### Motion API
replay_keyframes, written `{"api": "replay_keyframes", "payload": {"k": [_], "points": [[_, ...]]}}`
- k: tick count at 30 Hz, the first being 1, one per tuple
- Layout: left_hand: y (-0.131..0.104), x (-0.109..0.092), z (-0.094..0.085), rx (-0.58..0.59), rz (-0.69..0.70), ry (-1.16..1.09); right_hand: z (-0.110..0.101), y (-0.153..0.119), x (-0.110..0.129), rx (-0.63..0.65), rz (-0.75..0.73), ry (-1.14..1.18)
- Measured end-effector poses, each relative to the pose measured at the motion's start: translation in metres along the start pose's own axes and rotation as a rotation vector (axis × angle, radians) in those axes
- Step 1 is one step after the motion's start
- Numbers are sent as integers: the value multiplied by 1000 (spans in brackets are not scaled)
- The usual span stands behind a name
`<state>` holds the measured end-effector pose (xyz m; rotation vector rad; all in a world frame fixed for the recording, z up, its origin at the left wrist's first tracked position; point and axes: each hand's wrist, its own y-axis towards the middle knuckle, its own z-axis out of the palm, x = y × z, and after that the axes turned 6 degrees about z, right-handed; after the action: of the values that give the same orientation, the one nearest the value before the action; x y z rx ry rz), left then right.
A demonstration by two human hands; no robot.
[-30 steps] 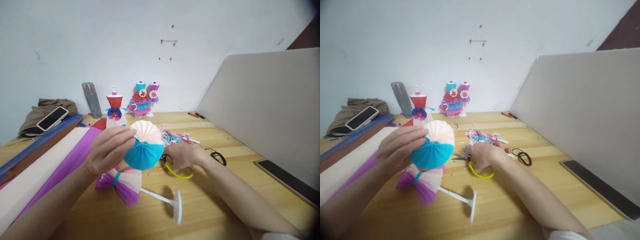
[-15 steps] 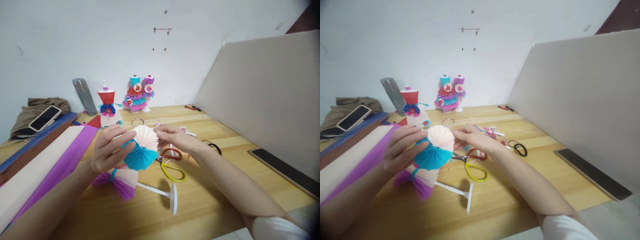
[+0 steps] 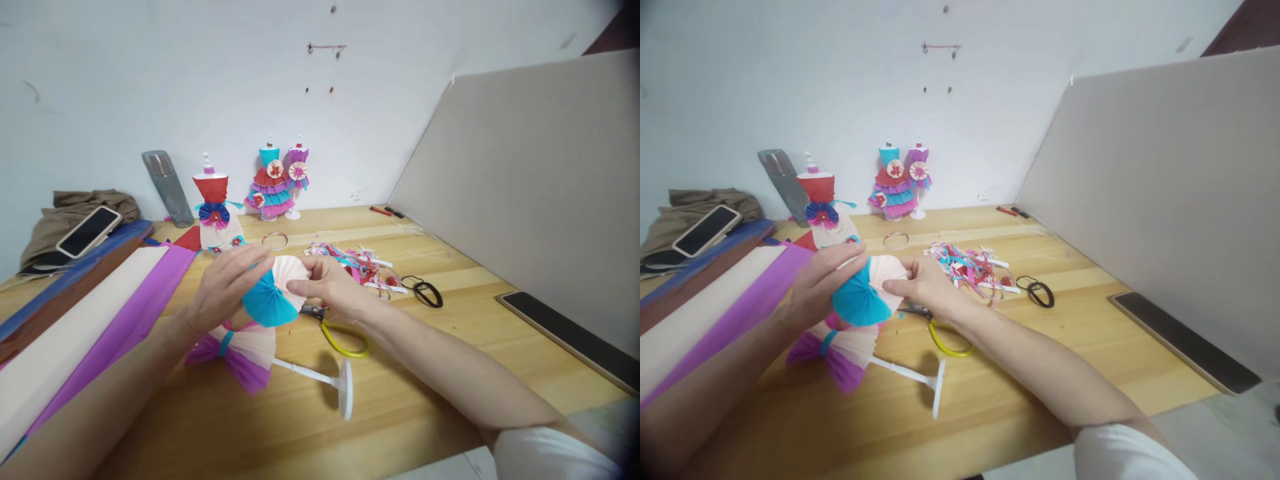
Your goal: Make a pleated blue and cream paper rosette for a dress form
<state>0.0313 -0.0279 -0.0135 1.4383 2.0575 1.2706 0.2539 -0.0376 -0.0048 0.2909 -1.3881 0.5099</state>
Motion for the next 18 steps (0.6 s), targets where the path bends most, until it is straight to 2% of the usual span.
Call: {"api": "replay_keyframes", "payload": {"k": [2,4,6,8,9,11,14,18], "points": [[1,2,6,-19,-287,-96,0,2,0,-68,-27,-17],[5,2,8,-41,-675,-259,-2,3,1,-124,-55,-44],[11,1,8,-70,-1023,-538,-3,4,3,-151,-75,-77],[17,-1,5,-55,-1258,-892,-4,5,3,-170,-99,-97],[19,-3,4,-32,-1320,-1051,-4,6,2,-176,-117,-102],[23,-8,3,13,-1358,-1232,-3,8,-1,-192,-182,-104],[24,-15,5,48,-1366,-1236,-2,12,-7,-198,-280,-130],[23,-22,12,6,-1407,-1197,-1,15,-14,-198,-289,-142]]}}
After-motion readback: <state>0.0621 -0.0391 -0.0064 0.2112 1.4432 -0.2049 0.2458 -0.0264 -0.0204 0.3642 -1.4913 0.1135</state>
